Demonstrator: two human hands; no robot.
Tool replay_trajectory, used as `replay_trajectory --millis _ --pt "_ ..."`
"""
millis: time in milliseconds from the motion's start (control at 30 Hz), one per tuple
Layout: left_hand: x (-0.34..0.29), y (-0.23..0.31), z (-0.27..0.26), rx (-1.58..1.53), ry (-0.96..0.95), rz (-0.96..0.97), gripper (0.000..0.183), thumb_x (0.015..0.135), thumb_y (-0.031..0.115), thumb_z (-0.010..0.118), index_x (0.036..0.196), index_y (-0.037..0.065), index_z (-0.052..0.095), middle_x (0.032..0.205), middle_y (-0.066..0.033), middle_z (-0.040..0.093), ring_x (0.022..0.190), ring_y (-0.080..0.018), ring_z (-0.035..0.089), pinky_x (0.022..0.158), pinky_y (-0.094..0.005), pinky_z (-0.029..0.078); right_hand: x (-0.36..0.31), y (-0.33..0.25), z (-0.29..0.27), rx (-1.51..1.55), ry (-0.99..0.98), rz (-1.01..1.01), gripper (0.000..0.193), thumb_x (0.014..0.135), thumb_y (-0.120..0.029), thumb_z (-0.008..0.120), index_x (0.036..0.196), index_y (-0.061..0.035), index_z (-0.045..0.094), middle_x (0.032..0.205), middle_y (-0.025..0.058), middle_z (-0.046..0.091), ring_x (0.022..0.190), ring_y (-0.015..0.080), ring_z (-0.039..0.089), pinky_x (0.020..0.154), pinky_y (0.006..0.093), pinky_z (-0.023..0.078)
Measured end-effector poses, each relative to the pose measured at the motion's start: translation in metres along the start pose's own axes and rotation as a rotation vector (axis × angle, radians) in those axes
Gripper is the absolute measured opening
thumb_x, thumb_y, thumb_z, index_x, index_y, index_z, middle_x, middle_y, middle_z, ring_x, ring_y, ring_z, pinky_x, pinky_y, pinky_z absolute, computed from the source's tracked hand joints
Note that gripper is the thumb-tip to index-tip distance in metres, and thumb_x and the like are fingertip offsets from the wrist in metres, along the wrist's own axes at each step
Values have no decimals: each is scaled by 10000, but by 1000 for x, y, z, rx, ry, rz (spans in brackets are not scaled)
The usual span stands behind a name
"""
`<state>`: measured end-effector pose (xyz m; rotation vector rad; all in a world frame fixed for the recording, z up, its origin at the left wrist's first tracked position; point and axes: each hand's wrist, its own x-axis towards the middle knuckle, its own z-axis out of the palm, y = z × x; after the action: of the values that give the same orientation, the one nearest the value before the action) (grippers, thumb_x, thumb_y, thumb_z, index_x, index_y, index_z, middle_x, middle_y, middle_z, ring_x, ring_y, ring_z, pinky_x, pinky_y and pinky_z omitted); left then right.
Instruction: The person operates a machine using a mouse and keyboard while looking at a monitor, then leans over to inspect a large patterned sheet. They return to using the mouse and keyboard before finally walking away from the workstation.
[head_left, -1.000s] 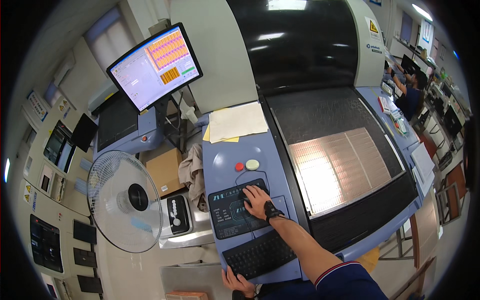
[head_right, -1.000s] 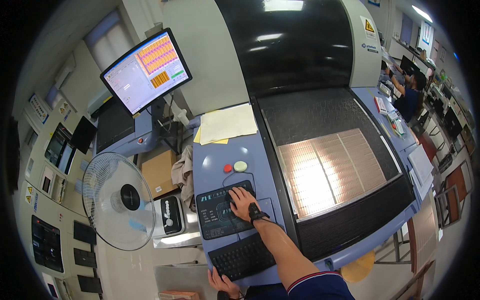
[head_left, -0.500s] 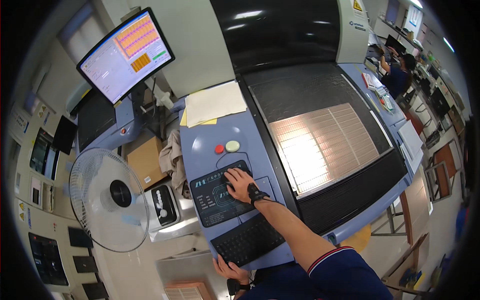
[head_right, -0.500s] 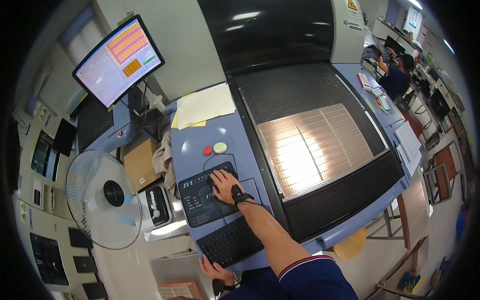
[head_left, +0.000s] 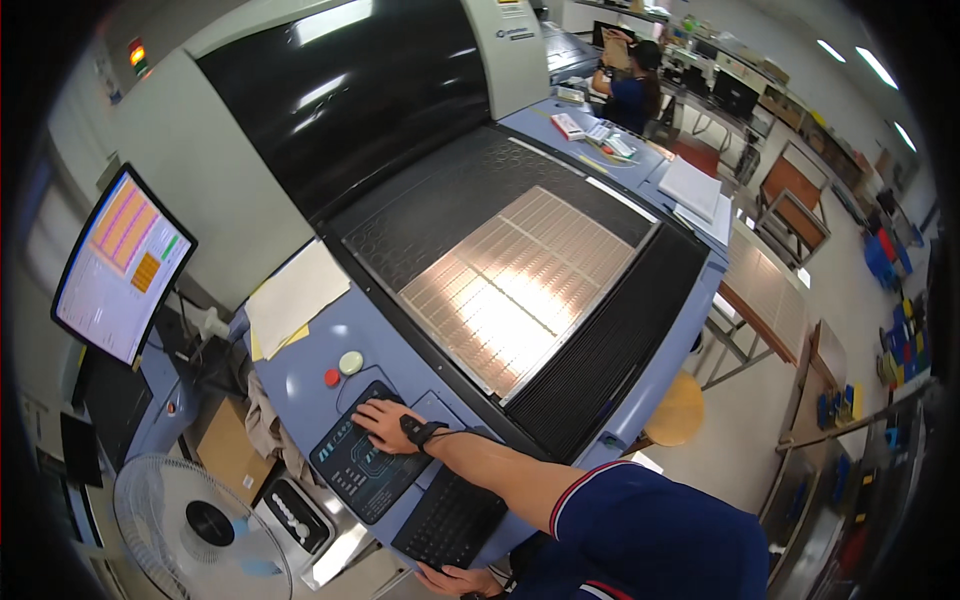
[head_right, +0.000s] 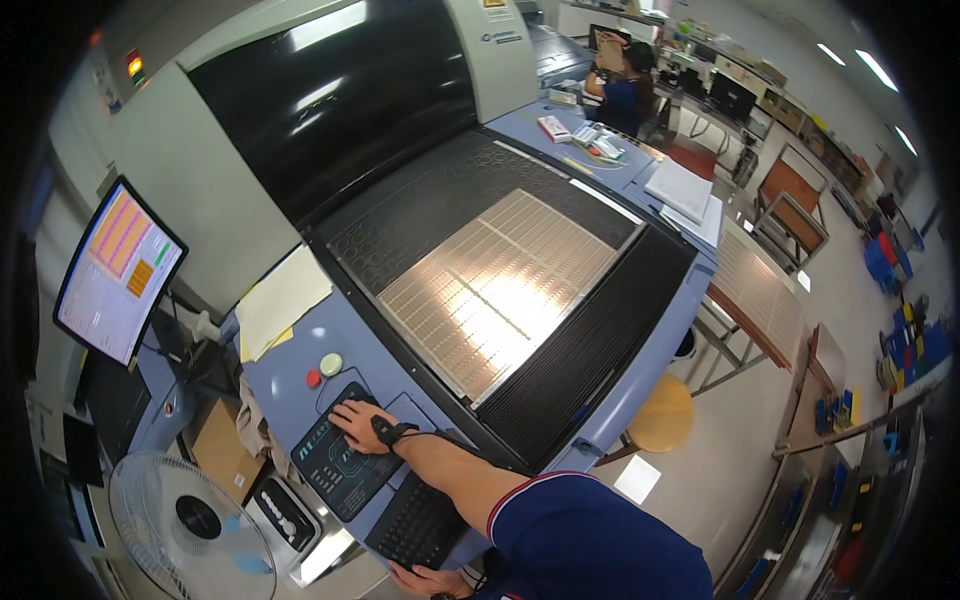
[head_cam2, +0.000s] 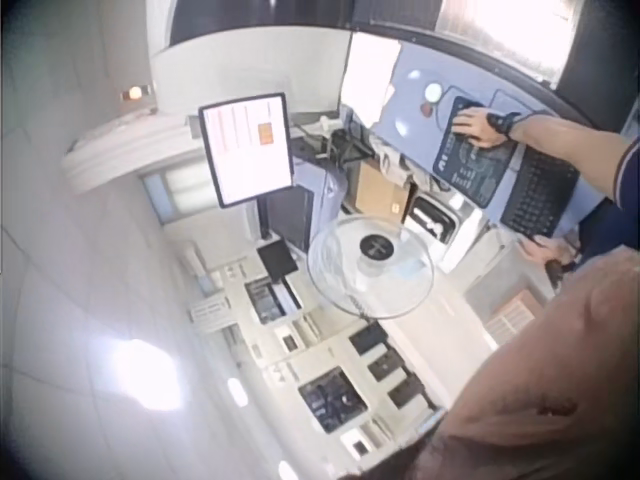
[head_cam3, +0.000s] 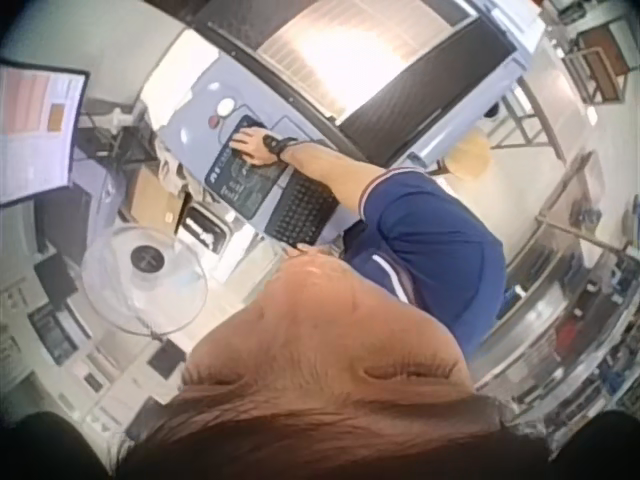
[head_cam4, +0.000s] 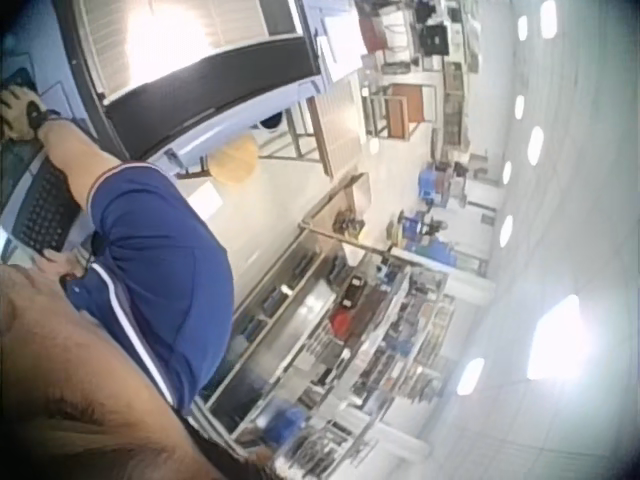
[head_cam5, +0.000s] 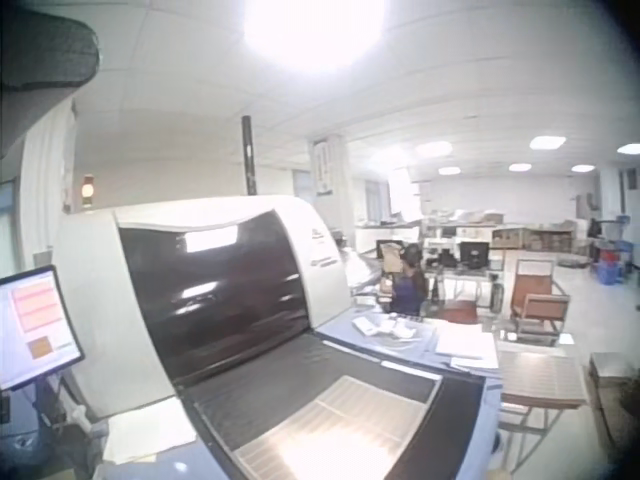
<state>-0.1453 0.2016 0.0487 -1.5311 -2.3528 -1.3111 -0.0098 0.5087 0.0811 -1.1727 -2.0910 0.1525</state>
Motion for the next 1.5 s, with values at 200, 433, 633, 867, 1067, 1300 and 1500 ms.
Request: replay_trajectory --millis 200,433,633,867,1067,1300,1500 --pt "6 8 1 -27 75 118 443 1018 259 486 1287 -77 593 1324 -284 570 1260 -452 498 1088 -539 356 -4 0 -2 -16 8 17 568 839 -207 684 1355 -31 524 1352 165 521 1260 336 509 1080 446 418" --pt "-1 -9 -11 95 -135 22 572 1047 348 340 1415 -60 501 1443 -301 471 1356 -453 407 1135 -545 287 -2 -1 2 -15 35 11 582 844 -231 667 1369 -31 515 1365 169 514 1260 341 505 1073 456 418" --pt "-1 -19 1 112 -58 63 568 1060 358 319 1423 -39 500 1408 -231 543 1336 -421 440 1123 -525 294 -5 -3 -12 130 146 55 578 861 -239 661 1367 -7 507 1375 225 510 1270 396 502 1090 467 413" --pt "1 -23 -4 34 -127 59 555 1079 381 302 1448 18 503 1452 -228 502 1352 -413 426 1130 -505 303 -82 -25 -122 296 444 331 573 924 -227 645 1398 38 461 1374 260 524 1271 411 520 1094 443 406" --pt "2 -34 3 7 -55 81 518 1090 328 295 1442 16 510 1435 -205 534 1337 -413 437 1132 -515 304 -265 -55 -221 33 621 751 541 883 -225 676 1339 30 534 1288 253 595 1190 393 583 1043 431 453" --pt "4 -42 3 154 -134 134 548 1095 365 275 1480 26 465 1459 -201 511 1374 -398 407 1145 -503 306 -434 -66 -216 -235 203 1130 702 901 -277 655 1455 72 401 1495 339 394 1391 513 367 1166 514 315" --pt "4 -46 12 145 -115 124 537 1099 359 272 1471 35 484 1462 -218 499 1373 -393 424 1125 -510 318 -408 -59 -206 -21 388 1057 922 865 -280 677 1522 127 175 1524 458 180 1389 574 315 1161 483 324"
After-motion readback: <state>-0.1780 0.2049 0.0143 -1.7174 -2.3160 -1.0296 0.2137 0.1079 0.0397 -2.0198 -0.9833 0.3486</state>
